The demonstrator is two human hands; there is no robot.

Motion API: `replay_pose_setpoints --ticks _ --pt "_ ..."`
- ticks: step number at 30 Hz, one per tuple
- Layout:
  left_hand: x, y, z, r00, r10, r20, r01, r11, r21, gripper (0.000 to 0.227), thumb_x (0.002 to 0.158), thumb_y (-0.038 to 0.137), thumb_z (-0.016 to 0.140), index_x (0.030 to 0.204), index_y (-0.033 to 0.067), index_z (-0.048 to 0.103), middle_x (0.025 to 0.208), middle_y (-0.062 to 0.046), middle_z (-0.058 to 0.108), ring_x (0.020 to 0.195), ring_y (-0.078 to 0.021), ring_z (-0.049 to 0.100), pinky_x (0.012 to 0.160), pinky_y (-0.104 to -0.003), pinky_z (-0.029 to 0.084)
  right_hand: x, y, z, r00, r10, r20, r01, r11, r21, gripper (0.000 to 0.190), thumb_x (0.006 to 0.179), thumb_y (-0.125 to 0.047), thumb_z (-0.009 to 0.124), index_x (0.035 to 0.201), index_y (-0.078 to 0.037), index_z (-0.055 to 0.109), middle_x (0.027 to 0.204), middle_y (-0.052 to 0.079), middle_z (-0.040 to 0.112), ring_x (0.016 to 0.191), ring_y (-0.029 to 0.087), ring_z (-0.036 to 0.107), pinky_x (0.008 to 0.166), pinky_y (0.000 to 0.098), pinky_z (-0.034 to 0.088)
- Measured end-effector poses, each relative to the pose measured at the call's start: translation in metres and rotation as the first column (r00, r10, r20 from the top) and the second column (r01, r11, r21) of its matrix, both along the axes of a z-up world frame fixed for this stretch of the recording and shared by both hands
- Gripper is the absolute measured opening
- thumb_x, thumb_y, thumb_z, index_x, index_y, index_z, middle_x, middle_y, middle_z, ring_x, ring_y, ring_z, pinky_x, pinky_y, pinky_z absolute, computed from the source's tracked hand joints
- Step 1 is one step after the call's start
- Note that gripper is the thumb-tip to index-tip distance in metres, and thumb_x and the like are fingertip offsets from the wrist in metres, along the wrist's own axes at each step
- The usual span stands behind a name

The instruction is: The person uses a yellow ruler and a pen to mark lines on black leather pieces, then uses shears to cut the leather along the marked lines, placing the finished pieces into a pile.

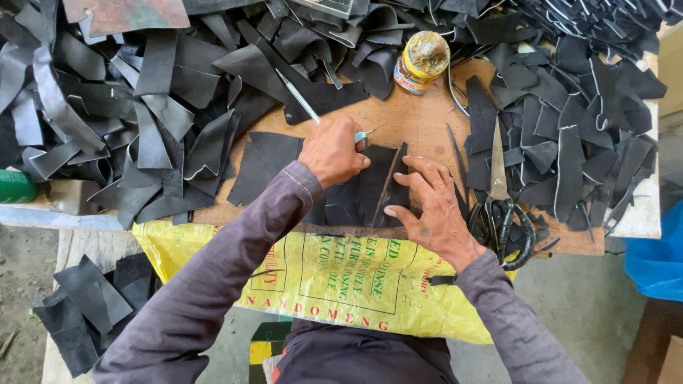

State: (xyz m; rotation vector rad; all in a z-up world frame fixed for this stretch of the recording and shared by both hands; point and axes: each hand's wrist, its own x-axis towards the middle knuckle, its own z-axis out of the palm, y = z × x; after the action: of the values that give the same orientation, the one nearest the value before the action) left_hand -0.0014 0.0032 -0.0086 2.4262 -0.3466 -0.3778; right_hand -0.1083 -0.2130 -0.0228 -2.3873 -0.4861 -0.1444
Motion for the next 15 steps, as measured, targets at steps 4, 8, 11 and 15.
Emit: replay_pose_setpoints --ticks 4,8,11,15 --pt "-0.012 -0.005 -0.013 0.979 0.046 0.197 -0.024 0.994 -0.111 0.027 0.068 0.015 0.082 0.088 0.0005 0.071 0.081 -0.022 0.071 0.085 -0.0455 0.067 0.074 -0.052 0.052 0.0 0.001 0.003 1.0 0.006 -0.005 -0.006 1.0 -0.003 0.056 0.073 -0.024 0.086 0.119 0.001 0.067 0.141 0.017 0.055 0.132 0.039 0.048 0.112 0.0481 0.039" --pt "-0.026 -0.006 -0.017 0.915 0.096 0.392 -0.03 0.985 -0.171 0.032 0.07 0.013 0.079 0.097 -0.0011 0.068 0.086 -0.024 0.07 0.087 -0.0491 0.063 0.075 -0.056 0.048 0.001 0.002 0.005 1.0 0.006 -0.009 -0.006 1.0 -0.009 0.056 0.073 -0.025 0.086 0.118 0.002 0.067 0.141 0.017 0.055 0.132 0.039 0.048 0.111 0.0485 0.039" --pt "-0.028 -0.006 -0.012 0.981 0.125 0.151 -0.112 0.989 -0.097 0.028 0.075 0.017 0.079 0.098 0.0033 0.069 0.086 -0.024 0.069 0.089 -0.0463 0.063 0.079 -0.053 0.049 0.003 0.002 0.006 1.0 0.007 -0.012 -0.007 1.0 -0.009 0.056 0.073 -0.025 0.085 0.118 0.002 0.066 0.141 0.018 0.055 0.132 0.039 0.048 0.111 0.0491 0.038" --pt "-0.03 -0.008 -0.007 0.982 0.133 0.131 -0.119 0.986 -0.113 0.022 0.079 0.019 0.078 0.093 0.004 0.069 0.083 -0.022 0.07 0.087 -0.0446 0.065 0.079 -0.052 0.05 0.003 0.002 0.007 1.0 0.012 -0.021 -0.012 1.0 -0.006 0.057 0.073 -0.023 0.085 0.121 -0.001 0.064 0.141 0.017 0.055 0.133 0.04 0.048 0.111 0.0496 0.038"
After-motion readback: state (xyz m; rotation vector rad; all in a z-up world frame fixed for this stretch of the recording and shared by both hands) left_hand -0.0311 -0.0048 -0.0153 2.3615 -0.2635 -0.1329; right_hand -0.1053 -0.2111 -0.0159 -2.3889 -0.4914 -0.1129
